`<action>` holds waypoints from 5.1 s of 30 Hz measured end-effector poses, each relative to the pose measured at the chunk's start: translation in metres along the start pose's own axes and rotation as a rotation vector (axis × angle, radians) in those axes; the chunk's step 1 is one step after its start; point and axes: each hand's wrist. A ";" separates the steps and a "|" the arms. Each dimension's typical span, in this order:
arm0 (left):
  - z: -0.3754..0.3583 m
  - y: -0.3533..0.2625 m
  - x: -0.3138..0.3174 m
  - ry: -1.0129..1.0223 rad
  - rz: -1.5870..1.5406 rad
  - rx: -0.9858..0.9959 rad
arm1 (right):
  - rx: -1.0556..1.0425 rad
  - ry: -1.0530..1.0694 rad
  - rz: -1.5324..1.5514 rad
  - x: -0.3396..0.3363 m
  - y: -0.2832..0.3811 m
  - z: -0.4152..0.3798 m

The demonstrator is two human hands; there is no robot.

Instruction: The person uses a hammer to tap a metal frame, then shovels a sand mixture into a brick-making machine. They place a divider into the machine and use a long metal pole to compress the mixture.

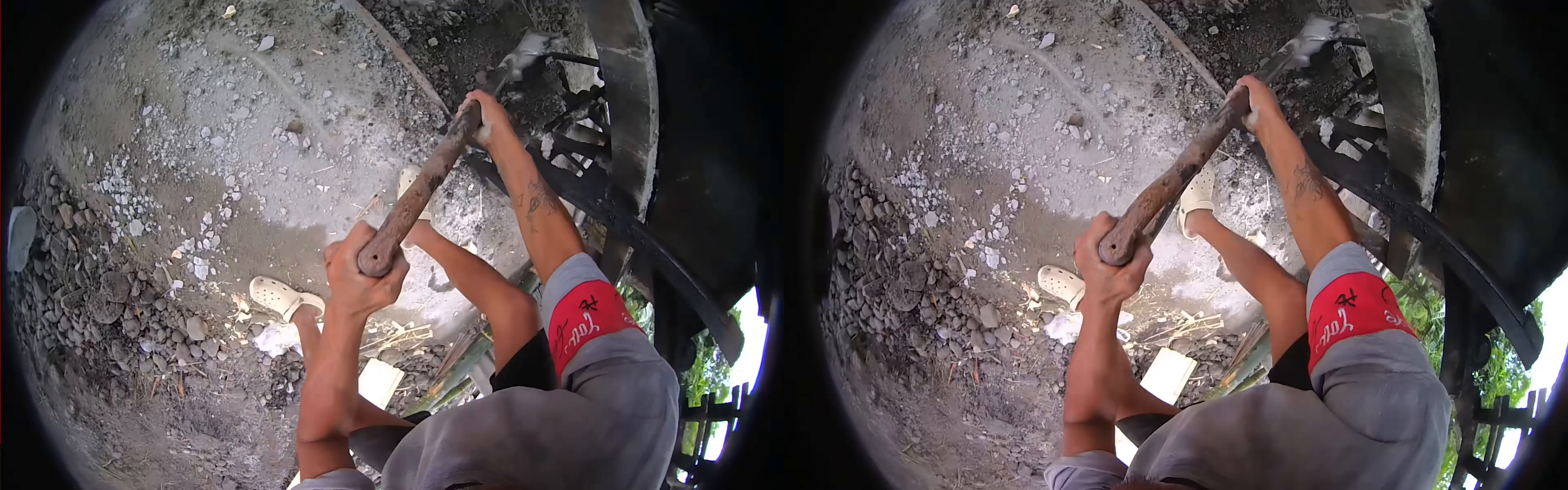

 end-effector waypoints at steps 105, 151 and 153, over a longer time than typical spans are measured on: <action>0.032 0.044 0.024 -0.068 0.006 0.235 | -0.164 -0.137 -0.306 -0.002 0.026 0.034; -0.052 0.050 -0.089 -0.383 0.200 0.191 | -0.290 0.055 -0.362 0.109 -0.041 -0.031; -0.006 0.034 -0.072 -0.144 0.120 0.130 | -0.249 -0.005 -0.461 0.087 -0.022 0.001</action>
Point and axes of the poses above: each hand's wrist, its own z-axis towards the middle knuckle, its own x-axis out of the palm, y = z × x, and after that the axes turned 8 degrees about y, right-handed
